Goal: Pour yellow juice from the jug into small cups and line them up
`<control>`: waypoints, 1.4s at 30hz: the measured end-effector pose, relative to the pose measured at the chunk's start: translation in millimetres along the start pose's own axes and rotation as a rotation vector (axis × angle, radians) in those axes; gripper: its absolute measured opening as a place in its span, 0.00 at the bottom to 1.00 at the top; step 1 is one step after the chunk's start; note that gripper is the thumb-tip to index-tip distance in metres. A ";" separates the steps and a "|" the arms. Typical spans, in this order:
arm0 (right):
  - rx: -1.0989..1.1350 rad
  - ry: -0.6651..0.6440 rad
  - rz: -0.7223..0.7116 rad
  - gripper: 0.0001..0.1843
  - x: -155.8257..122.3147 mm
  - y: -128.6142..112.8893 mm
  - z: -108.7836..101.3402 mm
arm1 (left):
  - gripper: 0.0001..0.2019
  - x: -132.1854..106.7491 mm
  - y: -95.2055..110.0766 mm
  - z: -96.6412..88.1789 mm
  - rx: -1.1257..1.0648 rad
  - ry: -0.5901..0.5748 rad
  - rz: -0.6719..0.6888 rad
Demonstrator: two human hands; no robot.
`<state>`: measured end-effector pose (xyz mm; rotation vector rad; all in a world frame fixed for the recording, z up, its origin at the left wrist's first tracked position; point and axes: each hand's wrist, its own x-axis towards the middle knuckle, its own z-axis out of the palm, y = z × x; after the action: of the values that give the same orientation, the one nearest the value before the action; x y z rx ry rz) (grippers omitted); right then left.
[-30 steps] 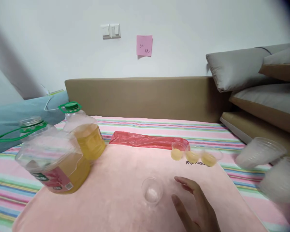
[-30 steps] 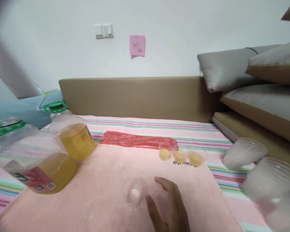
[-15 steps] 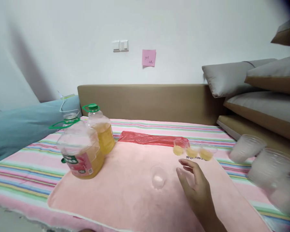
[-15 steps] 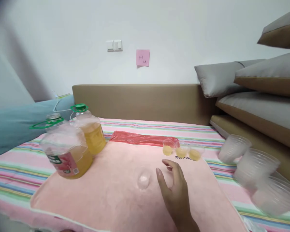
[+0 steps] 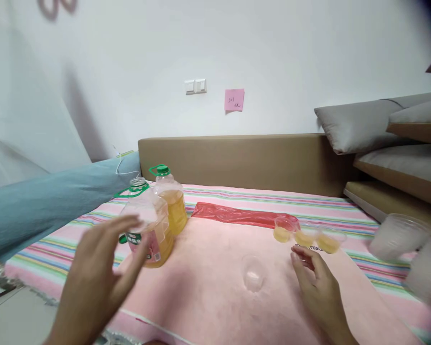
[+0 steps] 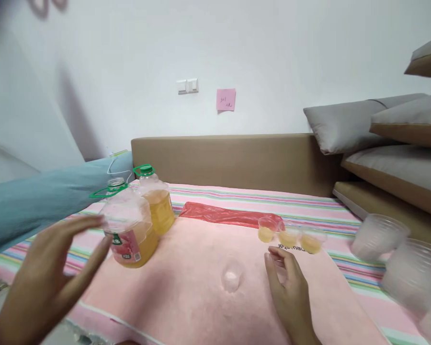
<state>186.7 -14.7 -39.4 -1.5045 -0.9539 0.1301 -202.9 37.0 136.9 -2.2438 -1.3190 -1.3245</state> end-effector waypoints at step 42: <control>0.175 -0.136 0.078 0.29 -0.4 -16.7 -11.6 | 0.26 120.9 -59.5 22.3 0.477 -0.271 -0.197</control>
<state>185.4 -26.1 -22.6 -1.3849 -0.9662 0.3674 -213.4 154.7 205.3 -2.0386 -1.7641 -0.6631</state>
